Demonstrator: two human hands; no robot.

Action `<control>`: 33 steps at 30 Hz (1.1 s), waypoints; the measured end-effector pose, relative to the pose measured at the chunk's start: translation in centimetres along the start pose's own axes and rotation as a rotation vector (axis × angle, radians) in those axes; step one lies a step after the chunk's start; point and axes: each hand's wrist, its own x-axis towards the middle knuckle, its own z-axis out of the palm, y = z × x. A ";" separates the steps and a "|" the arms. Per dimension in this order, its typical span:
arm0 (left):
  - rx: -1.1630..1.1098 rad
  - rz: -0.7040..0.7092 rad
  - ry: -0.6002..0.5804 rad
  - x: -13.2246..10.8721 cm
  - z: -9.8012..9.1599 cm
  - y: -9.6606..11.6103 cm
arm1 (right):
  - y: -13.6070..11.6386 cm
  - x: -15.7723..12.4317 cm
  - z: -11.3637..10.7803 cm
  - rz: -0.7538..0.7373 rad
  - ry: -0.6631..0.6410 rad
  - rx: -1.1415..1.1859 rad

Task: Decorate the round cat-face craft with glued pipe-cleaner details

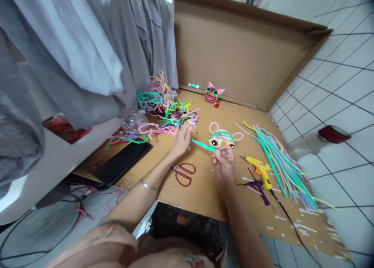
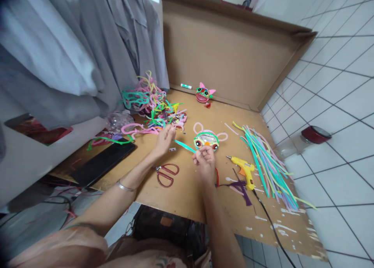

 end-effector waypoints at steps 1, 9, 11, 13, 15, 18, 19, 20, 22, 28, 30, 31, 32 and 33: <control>0.171 0.082 -0.030 -0.3 0.1 -0.1 | 0.0 0.0 -0.2 -0.021 0.003 -0.034; 0.664 0.497 0.096 -1.0 0.1 0.1 | 0.1 -1.0 0.1 -0.134 -0.014 -0.400; 0.691 0.579 0.135 -1.2 0.2 0.2 | 0.5 -1.2 0.4 -0.127 -0.056 -0.432; 0.667 0.656 0.023 -1.8 0.6 0.5 | 0.9 -1.3 0.6 -0.113 -0.104 -0.435; 0.627 0.646 -0.247 -2.4 0.9 0.9 | 1.4 -1.2 0.7 -0.097 -0.149 -0.422; 0.623 0.397 -0.616 -2.9 1.0 1.5 | 1.9 -1.0 0.7 -0.110 -0.124 -0.421; 0.617 0.313 -0.686 -2.9 0.9 1.7 | 2.0 -0.9 0.8 -0.116 -0.106 -0.425; 0.607 0.250 -0.708 -2.8 0.7 1.9 | 2.1 -0.9 0.8 -0.119 -0.086 -0.425; 0.536 0.169 -0.725 -2.4 0.4 2.1 | 2.2 -0.9 0.9 -0.114 -0.056 -0.410; 0.257 0.079 -0.301 0.0 -1.3 1.2 | 2.4 -2.1 1.1 -0.189 -0.155 -0.644; 0.221 0.065 -0.108 0.8 -1.8 0.5 | 2.7 -2.6 1.5 -0.298 -0.420 -0.835; 0.202 0.055 -0.061 1.0 -2.0 0.2 | 2.9 -2.8 1.7 -0.352 -0.567 -0.925; 0.182 0.046 -0.042 1.2 -2.0 -0.1 | 3.1 -2.9 2.0 -0.403 -0.693 -1.002; 0.161 0.038 -0.041 1.3 -2.0 -0.4 | 3.3 -3.1 2.3 -0.444 -0.782 -1.064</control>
